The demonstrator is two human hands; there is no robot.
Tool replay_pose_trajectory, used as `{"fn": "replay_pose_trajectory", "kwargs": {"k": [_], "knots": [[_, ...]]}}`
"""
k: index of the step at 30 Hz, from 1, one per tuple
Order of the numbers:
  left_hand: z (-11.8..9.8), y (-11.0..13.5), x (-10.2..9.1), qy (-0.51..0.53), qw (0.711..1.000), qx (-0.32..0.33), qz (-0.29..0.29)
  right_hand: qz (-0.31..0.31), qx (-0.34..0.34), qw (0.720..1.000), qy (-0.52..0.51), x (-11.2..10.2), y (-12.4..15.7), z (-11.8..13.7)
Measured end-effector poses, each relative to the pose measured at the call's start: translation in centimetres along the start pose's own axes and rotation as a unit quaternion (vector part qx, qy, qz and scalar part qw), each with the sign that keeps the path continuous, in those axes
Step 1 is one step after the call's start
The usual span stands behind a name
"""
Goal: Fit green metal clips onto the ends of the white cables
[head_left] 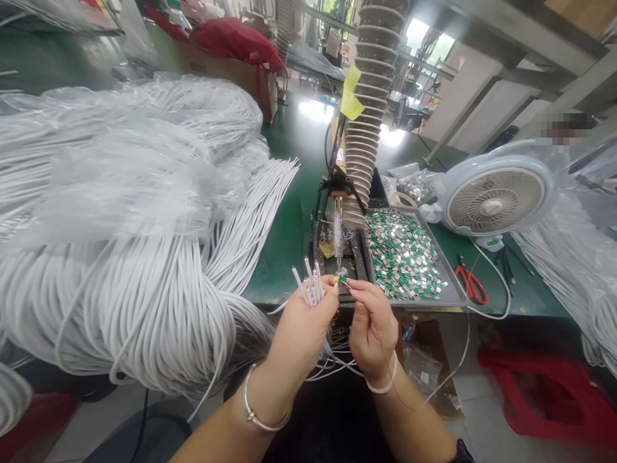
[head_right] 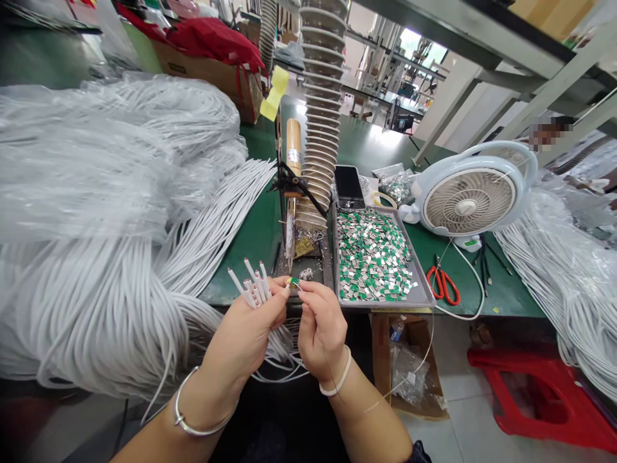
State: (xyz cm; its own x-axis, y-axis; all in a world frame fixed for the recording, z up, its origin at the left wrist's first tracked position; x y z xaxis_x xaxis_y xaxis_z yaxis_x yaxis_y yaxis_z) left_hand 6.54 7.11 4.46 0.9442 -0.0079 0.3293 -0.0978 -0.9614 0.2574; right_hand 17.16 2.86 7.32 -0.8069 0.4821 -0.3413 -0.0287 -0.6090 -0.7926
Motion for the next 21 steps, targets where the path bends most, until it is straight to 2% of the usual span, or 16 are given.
{"fn": "replay_pose_trajectory", "kwargs": {"k": [21], "knots": [[-0.7, -0.6, 0.4, 0.058, 0.998, 0.013, 0.006, -0.01, -0.025, 0.999, 0.043, 0.2, -1.4, 0.5]]}}
Point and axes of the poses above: each hand's wrist, its own y-axis away from the middle knuckle, its own x-axis out of the palm, z = x × y, the point moved 6 cm from there along -y, towards the middle knuckle, and after that the axes turned 1 degree about -x, right-handed, at the moved point
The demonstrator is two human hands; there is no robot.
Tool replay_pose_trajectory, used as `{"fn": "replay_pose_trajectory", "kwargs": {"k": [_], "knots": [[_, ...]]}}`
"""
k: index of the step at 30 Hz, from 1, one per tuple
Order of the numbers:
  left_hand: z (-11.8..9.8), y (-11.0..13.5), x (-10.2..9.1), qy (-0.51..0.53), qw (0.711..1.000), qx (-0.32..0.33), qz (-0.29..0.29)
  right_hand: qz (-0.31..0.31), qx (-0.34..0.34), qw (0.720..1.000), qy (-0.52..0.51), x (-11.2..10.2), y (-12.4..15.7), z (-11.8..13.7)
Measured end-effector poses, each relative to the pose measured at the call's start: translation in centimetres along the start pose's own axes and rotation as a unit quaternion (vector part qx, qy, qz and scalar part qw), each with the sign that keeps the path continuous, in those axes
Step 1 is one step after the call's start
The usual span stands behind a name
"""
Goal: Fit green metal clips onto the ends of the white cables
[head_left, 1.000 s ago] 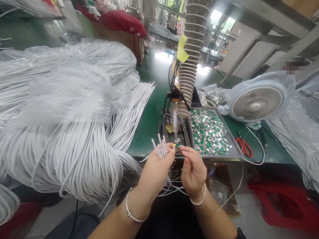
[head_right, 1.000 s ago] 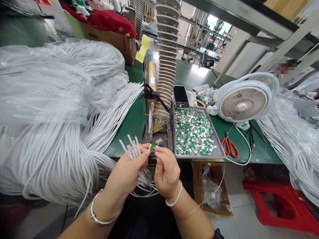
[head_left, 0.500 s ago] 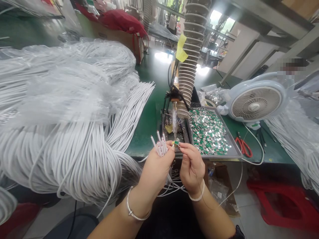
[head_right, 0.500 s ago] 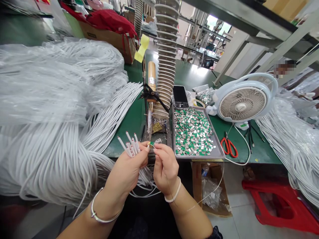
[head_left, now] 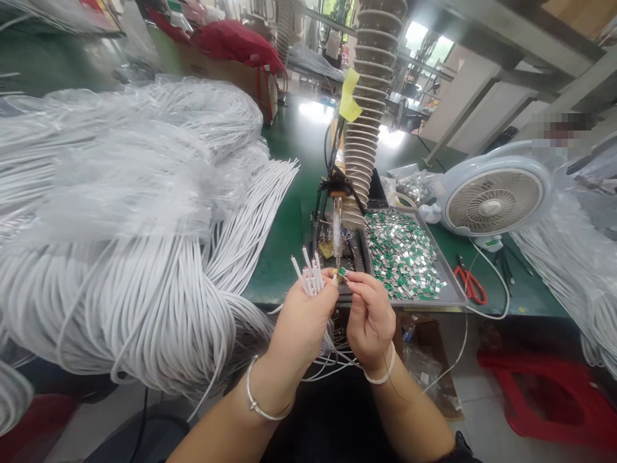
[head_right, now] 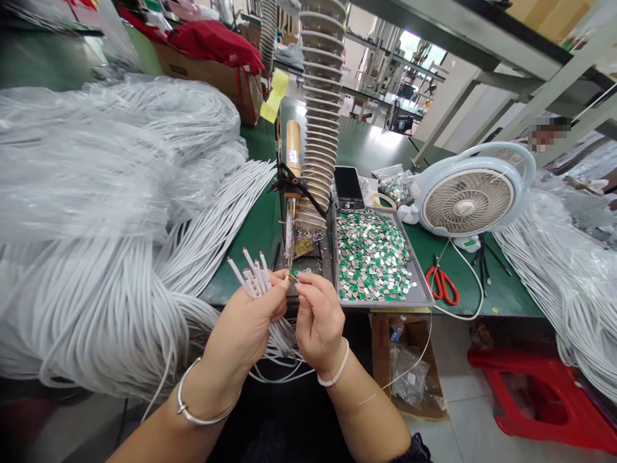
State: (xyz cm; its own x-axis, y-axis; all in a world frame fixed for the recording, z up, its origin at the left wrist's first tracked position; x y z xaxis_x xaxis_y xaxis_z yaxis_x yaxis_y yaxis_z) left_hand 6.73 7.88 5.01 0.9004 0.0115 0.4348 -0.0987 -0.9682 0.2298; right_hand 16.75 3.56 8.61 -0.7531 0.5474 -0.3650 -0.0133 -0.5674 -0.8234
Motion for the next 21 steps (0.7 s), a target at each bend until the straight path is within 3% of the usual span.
{"fn": "replay_pose_trajectory", "kwargs": {"k": [21], "knots": [[-0.12, -0.05, 0.04, 0.01, 1.0, -0.001, -0.009, 0.002, -0.004, 1.0, 0.012, 0.05, -0.19, 0.15]]}}
Point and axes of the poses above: each hand's wrist, its own y-axis away from the middle knuckle, its own x-axis out of the palm, z = x × y, the point moved 6 cm from there along -y, towards the middle knuckle, and after that the axes turned 1 degree about -x, right-handed, at the moved point
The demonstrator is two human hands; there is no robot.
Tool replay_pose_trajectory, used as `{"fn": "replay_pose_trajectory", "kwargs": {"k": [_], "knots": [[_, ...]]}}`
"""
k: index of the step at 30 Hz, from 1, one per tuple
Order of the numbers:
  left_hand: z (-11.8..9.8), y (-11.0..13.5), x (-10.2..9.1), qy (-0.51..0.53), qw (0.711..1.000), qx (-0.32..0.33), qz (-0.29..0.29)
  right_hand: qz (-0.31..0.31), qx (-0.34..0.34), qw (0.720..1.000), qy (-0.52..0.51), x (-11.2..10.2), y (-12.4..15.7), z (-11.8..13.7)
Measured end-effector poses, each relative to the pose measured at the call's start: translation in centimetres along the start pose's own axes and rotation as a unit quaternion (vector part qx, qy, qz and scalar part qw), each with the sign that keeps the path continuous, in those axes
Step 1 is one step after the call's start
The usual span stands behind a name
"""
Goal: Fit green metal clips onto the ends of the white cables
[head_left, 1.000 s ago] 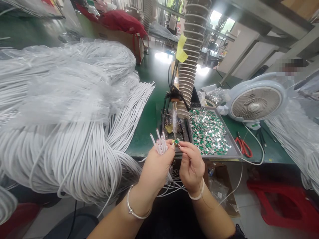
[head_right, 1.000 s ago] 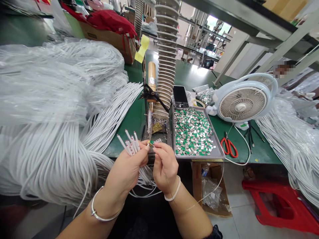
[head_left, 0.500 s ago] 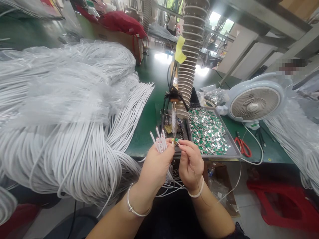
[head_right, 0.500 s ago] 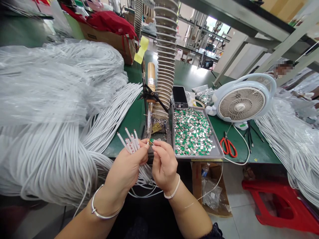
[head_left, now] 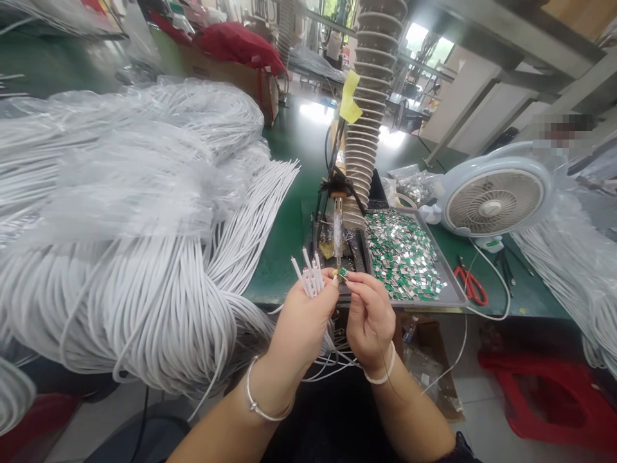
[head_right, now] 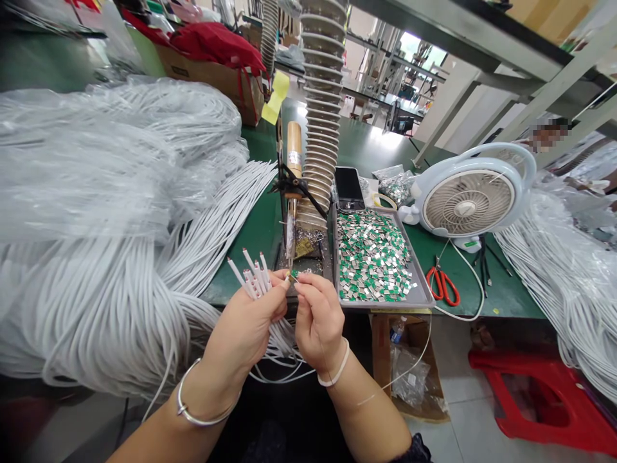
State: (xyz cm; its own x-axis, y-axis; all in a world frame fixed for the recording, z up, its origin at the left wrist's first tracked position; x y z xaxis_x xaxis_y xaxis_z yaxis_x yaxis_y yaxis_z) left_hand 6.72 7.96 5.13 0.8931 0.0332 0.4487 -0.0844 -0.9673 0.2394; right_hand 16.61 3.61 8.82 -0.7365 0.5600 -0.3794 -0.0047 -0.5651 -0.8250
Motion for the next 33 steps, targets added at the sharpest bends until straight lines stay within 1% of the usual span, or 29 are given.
{"fn": "replay_pose_trajectory", "kwargs": {"k": [6, 10, 13, 19, 22, 24, 29, 33], "knots": [[0.6, 0.0, -0.2, -0.003, 1.0, -0.005, 0.008, 0.002, 0.005, 1.0, -0.01, 0.2, 0.3, -0.1], [0.8, 0.0, -0.5, -0.015, 0.999, -0.016, 0.024, 0.002, 0.01, 1.0, -0.01, 0.0, 0.6, -0.3], [0.8, -0.1, -0.9, -0.035, 0.999, -0.004, 0.039, 0.003, 0.038, 0.999, -0.014, -0.1, 0.8, -0.8], [0.7, 0.1, -1.3, -0.097, 0.992, 0.03, 0.069, 0.049, 0.077, 0.996, -0.003, 0.5, 1.0, -1.3], [0.8, 0.1, -1.4, -0.12, 0.988, 0.041, 0.087, 0.058, 0.093, 0.994, -0.011, 0.6, 1.1, -1.5], [0.9, 0.1, -1.6, -0.129, 0.987, 0.04, 0.09, 0.053, 0.091, 0.994, -0.017, 0.6, 1.1, -1.5], [0.8, 0.1, -1.5, -0.135, 0.984, 0.026, 0.113, 0.046, 0.052, 0.997, -0.041, 0.7, 1.0, -1.1], [0.6, 0.1, -1.3, -0.131, 0.984, 0.034, 0.116, 0.047, 0.044, 0.996, -0.06, 0.7, 0.8, -0.8]]}}
Point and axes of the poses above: each hand's wrist, its own y-axis away from the middle knuckle, its own x-axis out of the palm, z = x × y, the point moved 6 cm from there along -y, towards the middle knuckle, and after that the axes turned 1 degree about -x, right-handed, at the moved point
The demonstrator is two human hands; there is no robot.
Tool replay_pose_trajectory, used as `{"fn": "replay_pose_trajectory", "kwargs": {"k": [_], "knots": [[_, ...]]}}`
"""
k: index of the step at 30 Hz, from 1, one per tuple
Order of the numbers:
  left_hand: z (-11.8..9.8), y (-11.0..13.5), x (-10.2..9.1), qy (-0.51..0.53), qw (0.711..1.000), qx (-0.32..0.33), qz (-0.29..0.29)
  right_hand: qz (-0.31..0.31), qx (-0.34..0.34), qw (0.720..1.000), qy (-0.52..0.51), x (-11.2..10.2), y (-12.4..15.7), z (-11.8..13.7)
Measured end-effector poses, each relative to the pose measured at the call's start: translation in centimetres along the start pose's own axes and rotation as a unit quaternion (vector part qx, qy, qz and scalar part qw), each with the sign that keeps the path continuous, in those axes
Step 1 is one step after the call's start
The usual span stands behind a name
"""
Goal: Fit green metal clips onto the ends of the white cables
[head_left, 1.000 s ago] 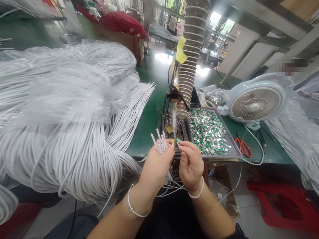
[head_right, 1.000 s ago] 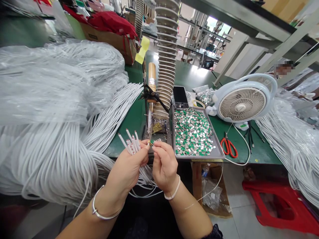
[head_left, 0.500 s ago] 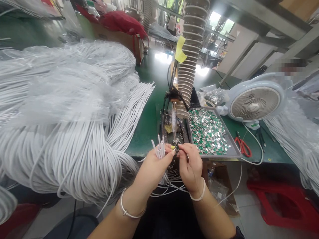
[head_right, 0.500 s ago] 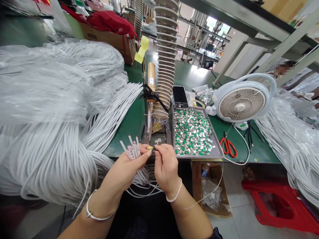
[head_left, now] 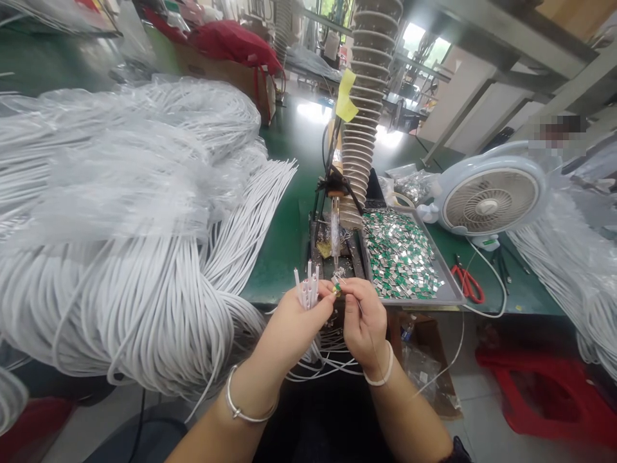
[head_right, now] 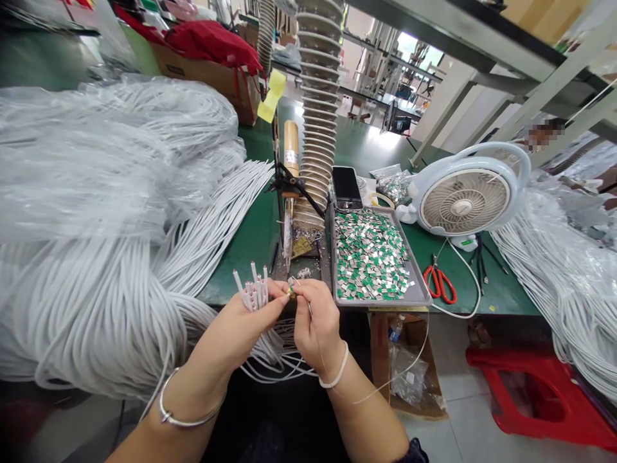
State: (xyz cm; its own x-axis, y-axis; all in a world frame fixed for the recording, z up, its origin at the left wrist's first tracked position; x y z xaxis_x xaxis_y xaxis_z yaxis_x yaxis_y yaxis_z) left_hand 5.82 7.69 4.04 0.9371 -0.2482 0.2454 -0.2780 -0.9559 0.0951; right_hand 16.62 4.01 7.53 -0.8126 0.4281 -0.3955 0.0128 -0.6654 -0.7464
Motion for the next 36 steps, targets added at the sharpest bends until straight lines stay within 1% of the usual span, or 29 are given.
{"fn": "replay_pose_trajectory", "kwargs": {"k": [5, 7, 12, 15, 23, 31, 36], "knots": [[-0.2, -0.2, -0.1, -0.016, 1.0, 0.006, -0.009, -0.024, 0.042, 0.999, -0.006, -0.3, 0.3, -0.3], [-0.3, -0.3, -0.1, -0.022, 1.0, 0.008, -0.013, -0.03, 0.047, 0.998, -0.013, -0.4, 0.4, -0.4], [-0.6, -0.5, -0.1, -0.017, 0.999, 0.033, -0.016, -0.029, 0.012, 0.999, -0.032, -0.4, 0.5, -0.2], [-0.7, -0.6, -0.1, -0.025, 0.999, 0.038, -0.012, -0.024, 0.003, 0.999, -0.037, -0.4, 0.5, -0.2], [-0.6, -0.7, -0.3, -0.044, 0.999, 0.026, -0.011, -0.021, 0.007, 0.999, -0.042, -0.3, 0.4, -0.6], [-1.0, -1.0, -0.2, -0.034, 0.999, 0.026, -0.015, -0.019, -0.008, 0.999, -0.032, -0.3, 0.4, -0.4], [-1.3, -1.1, -0.2, -0.029, 0.999, 0.014, -0.022, -0.021, -0.019, 0.999, -0.02, -0.3, -0.1, -0.3]]}}
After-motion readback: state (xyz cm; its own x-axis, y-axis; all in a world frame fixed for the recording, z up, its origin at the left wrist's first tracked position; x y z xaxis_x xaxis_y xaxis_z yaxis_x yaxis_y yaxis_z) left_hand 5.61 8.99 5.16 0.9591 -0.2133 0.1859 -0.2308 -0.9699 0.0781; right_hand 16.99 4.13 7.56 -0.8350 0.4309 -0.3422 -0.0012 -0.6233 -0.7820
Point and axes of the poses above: each hand's wrist, its own y-axis away from the middle knuckle, its own x-axis out of the palm, z = x × y, the point moved 6 cm from there along -y, towards the middle knuckle, and after that the axes turned 1 degree about -x, right-handed, at the moved point
